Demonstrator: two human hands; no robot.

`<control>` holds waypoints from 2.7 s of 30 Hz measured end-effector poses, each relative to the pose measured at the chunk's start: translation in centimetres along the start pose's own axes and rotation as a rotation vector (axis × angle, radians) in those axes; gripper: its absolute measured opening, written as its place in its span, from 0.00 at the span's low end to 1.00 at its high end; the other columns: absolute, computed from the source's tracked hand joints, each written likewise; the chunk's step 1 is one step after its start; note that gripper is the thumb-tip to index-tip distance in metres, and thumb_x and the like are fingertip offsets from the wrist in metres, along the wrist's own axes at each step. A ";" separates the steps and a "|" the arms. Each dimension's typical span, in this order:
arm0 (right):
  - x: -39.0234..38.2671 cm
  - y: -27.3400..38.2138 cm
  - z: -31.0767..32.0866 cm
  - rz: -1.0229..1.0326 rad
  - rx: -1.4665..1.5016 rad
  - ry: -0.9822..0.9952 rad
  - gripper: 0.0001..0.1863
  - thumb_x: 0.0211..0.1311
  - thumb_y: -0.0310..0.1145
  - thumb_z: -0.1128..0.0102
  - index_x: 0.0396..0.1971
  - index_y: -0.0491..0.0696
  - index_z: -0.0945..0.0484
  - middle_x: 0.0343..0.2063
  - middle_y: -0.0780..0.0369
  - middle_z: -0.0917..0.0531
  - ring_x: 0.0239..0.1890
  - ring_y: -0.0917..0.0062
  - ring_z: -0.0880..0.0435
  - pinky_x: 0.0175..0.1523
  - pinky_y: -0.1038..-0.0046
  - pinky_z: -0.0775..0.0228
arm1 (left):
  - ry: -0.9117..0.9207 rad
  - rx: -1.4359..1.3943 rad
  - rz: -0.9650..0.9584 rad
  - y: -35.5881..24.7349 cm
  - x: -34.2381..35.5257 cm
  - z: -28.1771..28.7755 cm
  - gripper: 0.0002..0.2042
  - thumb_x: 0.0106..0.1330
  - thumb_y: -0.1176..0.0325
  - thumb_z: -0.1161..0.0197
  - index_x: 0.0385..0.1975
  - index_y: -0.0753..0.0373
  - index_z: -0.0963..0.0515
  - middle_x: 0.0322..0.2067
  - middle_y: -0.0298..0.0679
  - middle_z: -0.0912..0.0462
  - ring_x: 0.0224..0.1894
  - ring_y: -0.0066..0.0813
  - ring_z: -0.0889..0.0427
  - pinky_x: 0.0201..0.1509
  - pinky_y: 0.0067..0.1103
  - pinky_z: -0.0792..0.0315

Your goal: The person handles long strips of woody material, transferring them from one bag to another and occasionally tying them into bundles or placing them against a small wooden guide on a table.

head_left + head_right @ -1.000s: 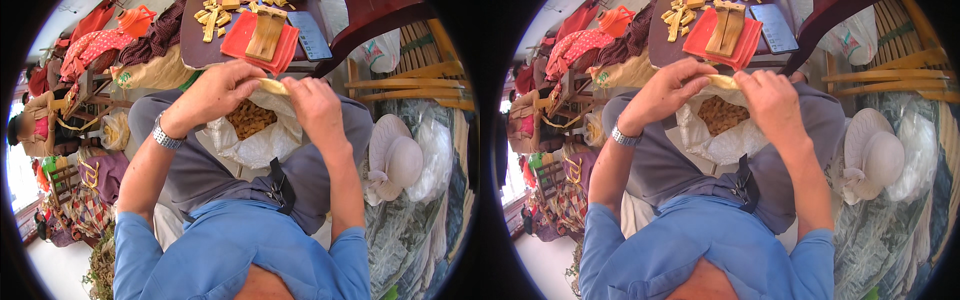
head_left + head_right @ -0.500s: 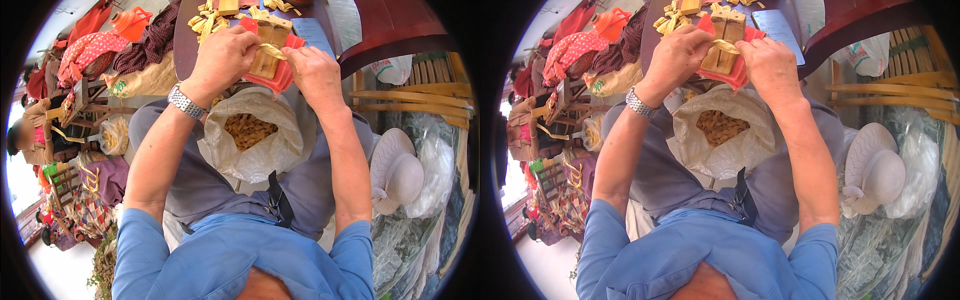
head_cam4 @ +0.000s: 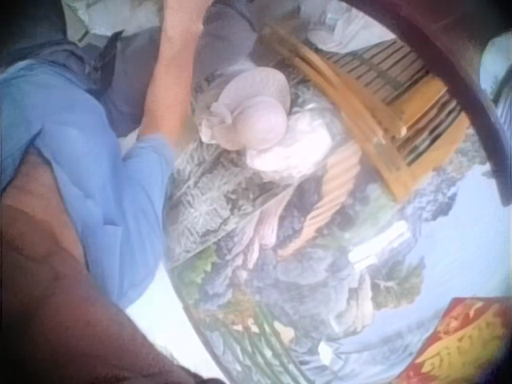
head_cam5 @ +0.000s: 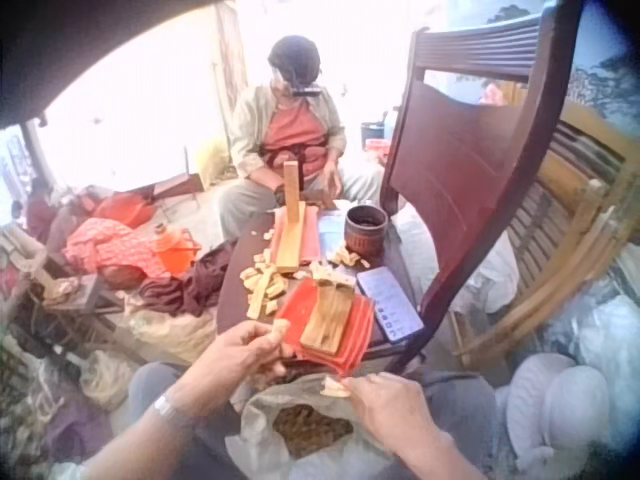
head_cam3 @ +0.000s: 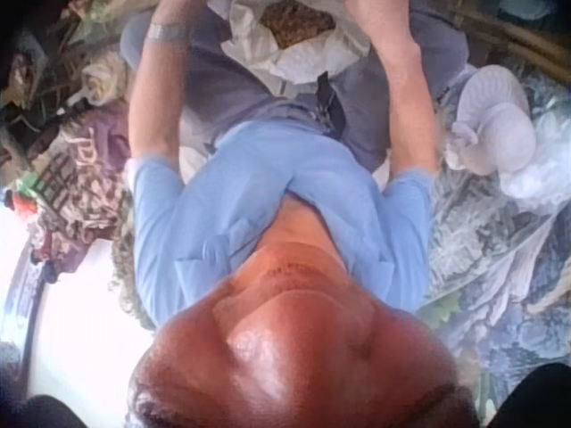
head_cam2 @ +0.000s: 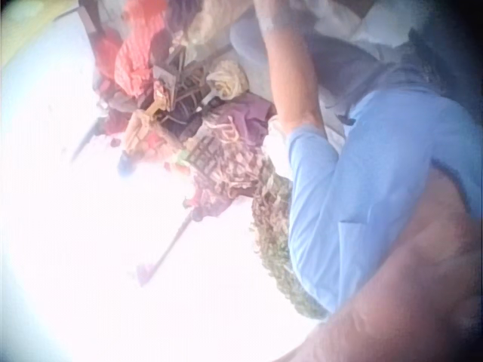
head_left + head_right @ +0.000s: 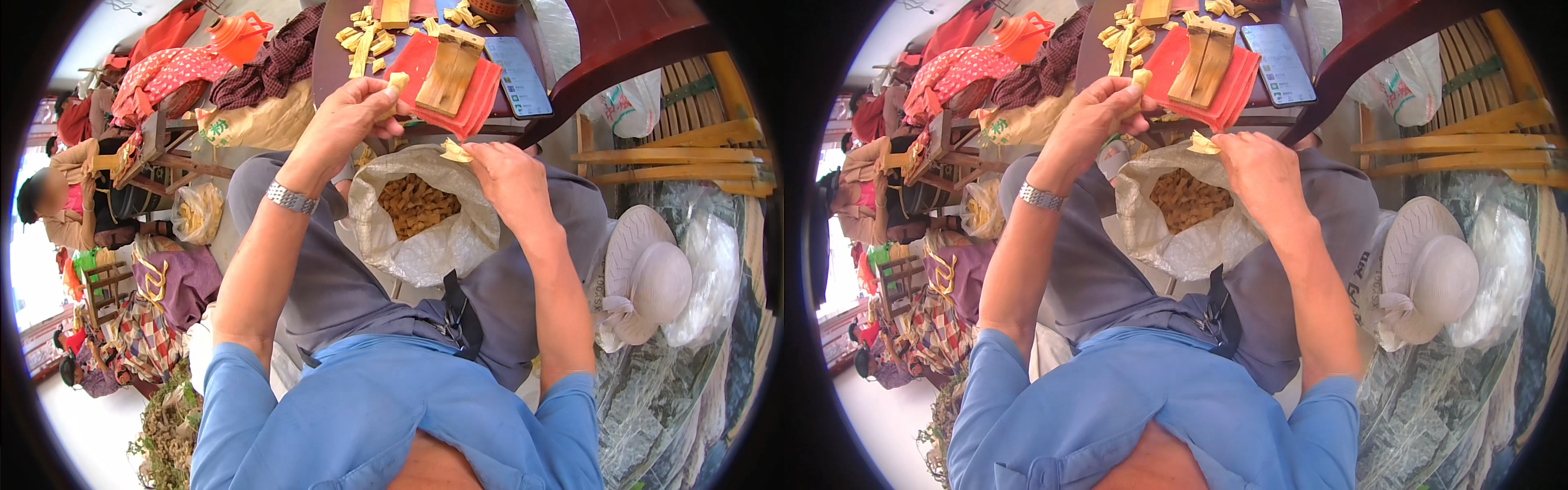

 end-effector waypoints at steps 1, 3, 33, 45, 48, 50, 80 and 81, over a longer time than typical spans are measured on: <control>-0.7 0.1 0.3 -0.040 0.128 -0.048 0.11 0.62 0.29 0.39 0.43 0.46 0.16 0.33 0.57 0.13 0.38 0.65 0.14 0.43 0.65 0.23 | 0.068 -0.130 0.006 0.1 -0.9 -0.6 0.15 0.76 0.61 0.44 0.54 0.65 0.27 0.42 0.39 0.15 0.36 0.23 0.16 0.44 0.19 0.20; -2.1 -1.6 -0.5 -0.266 0.441 -0.017 0.12 0.68 0.33 0.39 0.47 0.45 0.17 0.32 0.60 0.13 0.32 0.74 0.14 0.38 0.71 0.23 | 0.205 -0.388 0.024 0.3 -2.7 -2.0 0.15 0.77 0.62 0.45 0.54 0.65 0.27 0.44 0.41 0.15 0.36 0.23 0.15 0.46 0.20 0.20; -8.6 0.8 -8.6 -0.530 1.038 0.711 0.17 0.70 0.40 0.37 0.51 0.45 0.23 0.26 0.69 0.24 0.31 0.86 0.26 0.37 0.77 0.31 | -0.030 -0.005 -0.316 -3.5 -2.2 1.4 0.18 0.75 0.63 0.41 0.57 0.67 0.28 0.36 0.35 0.18 0.36 0.21 0.18 0.45 0.17 0.24; -9.1 -0.1 -9.7 -0.247 0.327 0.627 0.17 0.67 0.43 0.37 0.46 0.46 0.22 0.26 0.53 0.18 0.29 0.61 0.19 0.37 0.64 0.28 | -0.008 0.088 0.103 6.1 -10.2 6.0 0.21 0.75 0.63 0.41 0.62 0.69 0.30 0.49 0.41 0.17 0.45 0.23 0.18 0.54 0.21 0.24; -9.1 -0.1 -10.3 -0.372 0.154 0.786 0.18 0.66 0.43 0.38 0.46 0.44 0.22 0.34 0.47 0.15 0.41 0.51 0.16 0.46 0.57 0.26 | -0.073 -0.055 0.111 6.3 -16.7 7.7 0.20 0.75 0.64 0.41 0.61 0.69 0.29 0.47 0.42 0.17 0.47 0.25 0.17 0.53 0.22 0.23; -9.3 -0.4 -11.2 -0.348 0.136 0.808 0.17 0.67 0.43 0.39 0.47 0.45 0.22 0.33 0.48 0.15 0.39 0.51 0.16 0.45 0.58 0.26 | -0.102 -0.220 0.109 7.4 -20.9 9.3 0.20 0.75 0.64 0.42 0.61 0.68 0.29 0.46 0.42 0.17 0.46 0.26 0.16 0.51 0.22 0.21; -11.9 -4.2 -16.4 -0.494 0.009 0.989 0.20 0.68 0.47 0.43 0.45 0.44 0.19 0.40 0.48 0.15 0.47 0.53 0.17 0.52 0.58 0.27 | -0.538 -0.198 0.760 42.8 -43.2 15.0 0.16 0.75 0.65 0.44 0.57 0.68 0.26 0.37 0.37 0.17 0.35 0.24 0.19 0.42 0.23 0.22; -12.4 -5.1 -16.3 -0.479 -0.037 0.997 0.20 0.68 0.47 0.44 0.44 0.44 0.19 0.40 0.47 0.15 0.47 0.53 0.17 0.52 0.58 0.27 | -0.557 -0.158 0.650 41.2 -41.5 16.7 0.16 0.75 0.66 0.44 0.57 0.68 0.26 0.37 0.36 0.17 0.36 0.23 0.19 0.43 0.22 0.22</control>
Point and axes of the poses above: each hand's wrist, its own x-axis towards the middle knuckle, its own z-axis out of the back of the hand, y = z × x, the point moved 9 cm from there along x, towards the middle knuckle
